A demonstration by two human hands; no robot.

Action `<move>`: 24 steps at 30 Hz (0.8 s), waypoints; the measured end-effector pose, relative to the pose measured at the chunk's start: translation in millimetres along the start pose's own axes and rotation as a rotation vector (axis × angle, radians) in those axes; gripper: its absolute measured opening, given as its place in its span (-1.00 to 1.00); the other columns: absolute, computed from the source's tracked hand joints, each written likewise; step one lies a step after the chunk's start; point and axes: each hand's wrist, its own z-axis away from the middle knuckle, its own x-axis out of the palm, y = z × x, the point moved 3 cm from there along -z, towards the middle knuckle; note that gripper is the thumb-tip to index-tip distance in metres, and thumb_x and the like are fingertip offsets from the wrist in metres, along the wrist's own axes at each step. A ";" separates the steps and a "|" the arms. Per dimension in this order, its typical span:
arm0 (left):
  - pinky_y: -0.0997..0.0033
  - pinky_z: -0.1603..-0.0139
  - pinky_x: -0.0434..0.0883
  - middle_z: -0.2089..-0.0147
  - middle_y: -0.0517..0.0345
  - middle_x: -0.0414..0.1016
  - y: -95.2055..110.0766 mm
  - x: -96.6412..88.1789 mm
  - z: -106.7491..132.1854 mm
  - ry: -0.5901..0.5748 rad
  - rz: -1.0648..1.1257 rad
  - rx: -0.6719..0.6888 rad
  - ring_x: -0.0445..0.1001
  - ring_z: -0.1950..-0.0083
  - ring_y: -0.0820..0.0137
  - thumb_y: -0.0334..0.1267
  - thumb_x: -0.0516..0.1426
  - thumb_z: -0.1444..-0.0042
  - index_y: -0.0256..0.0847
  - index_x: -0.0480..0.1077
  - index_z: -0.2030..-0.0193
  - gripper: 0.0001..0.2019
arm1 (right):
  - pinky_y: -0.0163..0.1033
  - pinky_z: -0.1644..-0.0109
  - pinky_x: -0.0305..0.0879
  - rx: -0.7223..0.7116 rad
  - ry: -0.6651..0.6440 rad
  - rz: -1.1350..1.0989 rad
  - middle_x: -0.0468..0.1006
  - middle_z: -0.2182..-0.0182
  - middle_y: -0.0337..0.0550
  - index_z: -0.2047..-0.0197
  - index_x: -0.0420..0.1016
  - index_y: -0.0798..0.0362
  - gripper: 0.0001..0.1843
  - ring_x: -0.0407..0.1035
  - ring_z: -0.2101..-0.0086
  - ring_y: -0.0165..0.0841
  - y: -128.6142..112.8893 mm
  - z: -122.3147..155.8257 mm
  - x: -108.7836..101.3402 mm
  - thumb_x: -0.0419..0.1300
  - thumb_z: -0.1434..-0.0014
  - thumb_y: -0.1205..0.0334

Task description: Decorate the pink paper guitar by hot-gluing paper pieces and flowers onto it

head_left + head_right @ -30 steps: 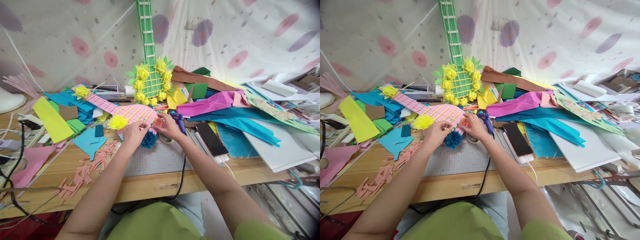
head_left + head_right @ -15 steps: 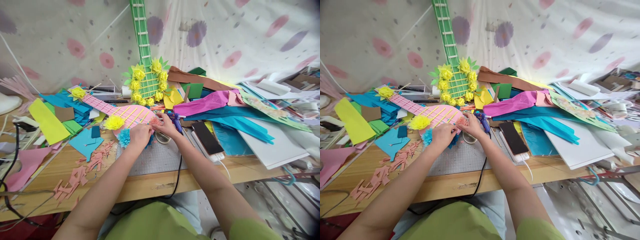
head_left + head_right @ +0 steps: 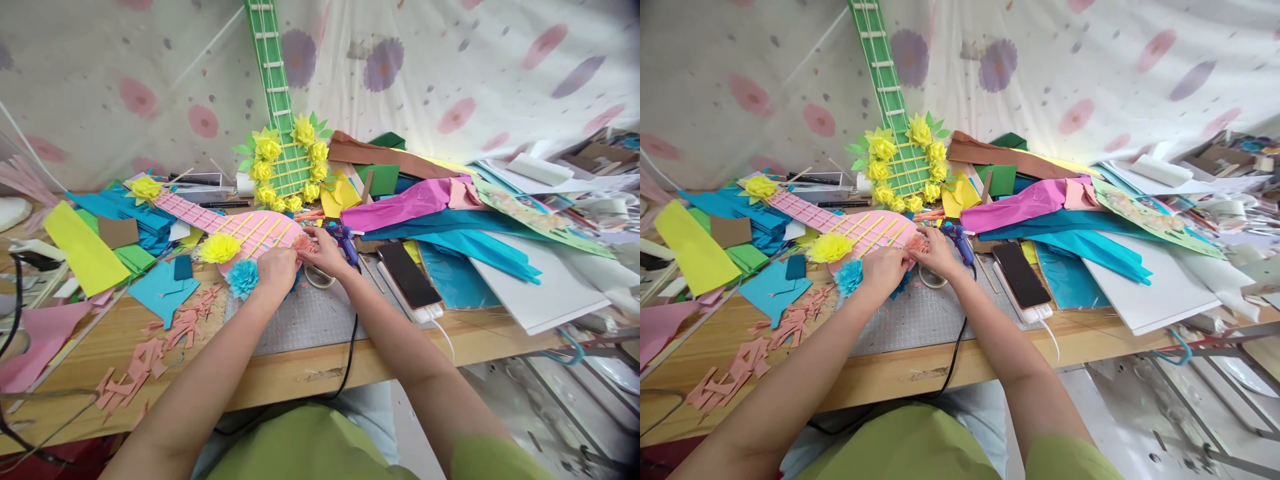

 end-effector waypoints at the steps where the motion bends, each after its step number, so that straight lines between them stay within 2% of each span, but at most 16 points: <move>1: 0.29 0.22 0.37 0.23 -0.10 0.55 0.8 0.2 0.3 0.003 -0.001 0.006 0.49 0.08 0.16 -0.19 0.00 -0.16 -0.20 0.55 0.23 -0.70 | 0.00 -0.11 0.22 0.002 -0.001 0.000 0.41 0.00 0.00 -0.03 0.32 0.04 -0.46 0.28 -0.04 -0.17 0.0 0.0 0.0 0.27 0.04 0.12; 18: 0.30 0.21 0.34 0.20 -0.05 0.55 0.8 4.4 -0.5 0.060 0.042 -0.015 0.48 0.07 0.18 -0.16 0.03 -0.15 -0.16 0.54 0.23 -0.73 | -0.02 -0.11 0.22 -0.015 -0.013 0.002 0.43 0.02 0.00 0.00 0.33 0.07 -0.50 0.28 -0.03 -0.18 2.7 -2.2 1.8 0.26 0.03 0.14; 24: 0.31 0.21 0.34 0.21 -0.04 0.55 -0.3 7.2 -1.0 0.076 0.064 -0.011 0.48 0.08 0.19 -0.14 0.04 -0.15 -0.15 0.52 0.21 -0.74 | 0.01 -0.12 0.22 -0.044 0.001 -0.002 0.41 -0.01 -0.01 -0.04 0.29 0.02 -0.48 0.28 -0.03 -0.18 1.5 6.6 -4.3 0.23 -0.01 0.05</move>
